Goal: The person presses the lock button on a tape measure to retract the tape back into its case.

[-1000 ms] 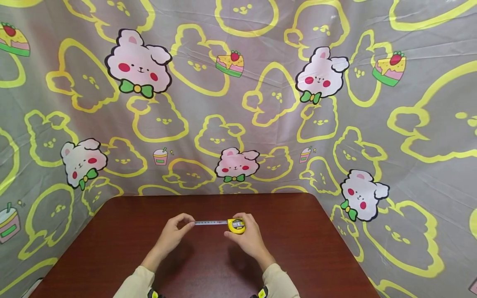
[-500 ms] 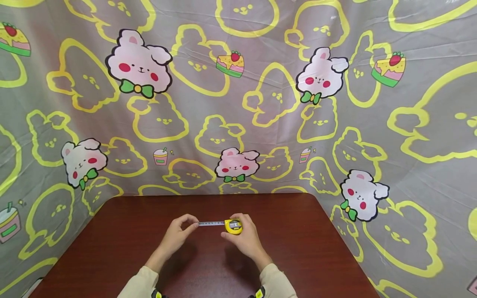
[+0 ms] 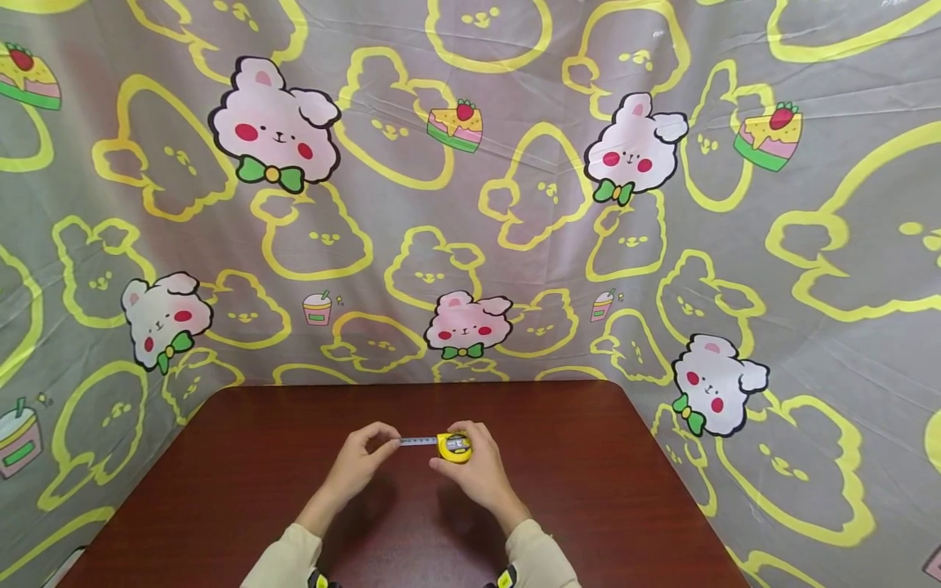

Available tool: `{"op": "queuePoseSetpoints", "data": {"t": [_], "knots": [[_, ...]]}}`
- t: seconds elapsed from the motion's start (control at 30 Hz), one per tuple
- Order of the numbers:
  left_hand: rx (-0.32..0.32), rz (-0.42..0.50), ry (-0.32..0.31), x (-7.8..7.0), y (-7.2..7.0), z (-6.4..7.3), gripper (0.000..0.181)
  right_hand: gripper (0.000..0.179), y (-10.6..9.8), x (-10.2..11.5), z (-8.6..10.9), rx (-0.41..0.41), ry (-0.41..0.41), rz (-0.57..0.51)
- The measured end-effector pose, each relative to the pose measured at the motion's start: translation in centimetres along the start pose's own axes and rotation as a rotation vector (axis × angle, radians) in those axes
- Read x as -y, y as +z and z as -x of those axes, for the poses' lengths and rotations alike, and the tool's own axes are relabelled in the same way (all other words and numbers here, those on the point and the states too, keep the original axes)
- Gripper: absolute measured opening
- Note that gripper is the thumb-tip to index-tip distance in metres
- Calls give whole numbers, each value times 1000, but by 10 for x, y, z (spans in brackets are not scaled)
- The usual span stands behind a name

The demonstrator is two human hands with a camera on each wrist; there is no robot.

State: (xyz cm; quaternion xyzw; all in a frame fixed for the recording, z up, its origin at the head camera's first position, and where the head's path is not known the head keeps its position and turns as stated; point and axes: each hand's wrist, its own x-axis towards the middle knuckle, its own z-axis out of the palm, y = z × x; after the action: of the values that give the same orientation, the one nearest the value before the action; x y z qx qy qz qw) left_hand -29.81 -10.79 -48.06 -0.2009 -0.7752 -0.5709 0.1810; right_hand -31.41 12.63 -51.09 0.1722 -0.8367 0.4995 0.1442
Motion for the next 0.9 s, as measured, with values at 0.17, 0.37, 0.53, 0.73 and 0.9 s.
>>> {"op": "queuePoseSetpoints", "data": {"t": [0.17, 0.37, 0.53, 0.73, 0.9], "knots": [[8, -5, 6, -1, 3, -1, 9, 51, 3, 3, -1, 15, 1, -11], [17, 8, 10, -1, 8, -2, 7, 52, 6, 5, -1, 19, -7, -27], [13, 5, 10, -2, 12, -3, 6, 51, 9, 8, -1, 7, -17, -31], [32, 12, -13, -5, 15, -5, 6, 51, 12, 9, -2, -8, -33, -12], [17, 7, -16, -5, 21, -7, 7, 51, 14, 11, -2, -17, -41, -3]]}}
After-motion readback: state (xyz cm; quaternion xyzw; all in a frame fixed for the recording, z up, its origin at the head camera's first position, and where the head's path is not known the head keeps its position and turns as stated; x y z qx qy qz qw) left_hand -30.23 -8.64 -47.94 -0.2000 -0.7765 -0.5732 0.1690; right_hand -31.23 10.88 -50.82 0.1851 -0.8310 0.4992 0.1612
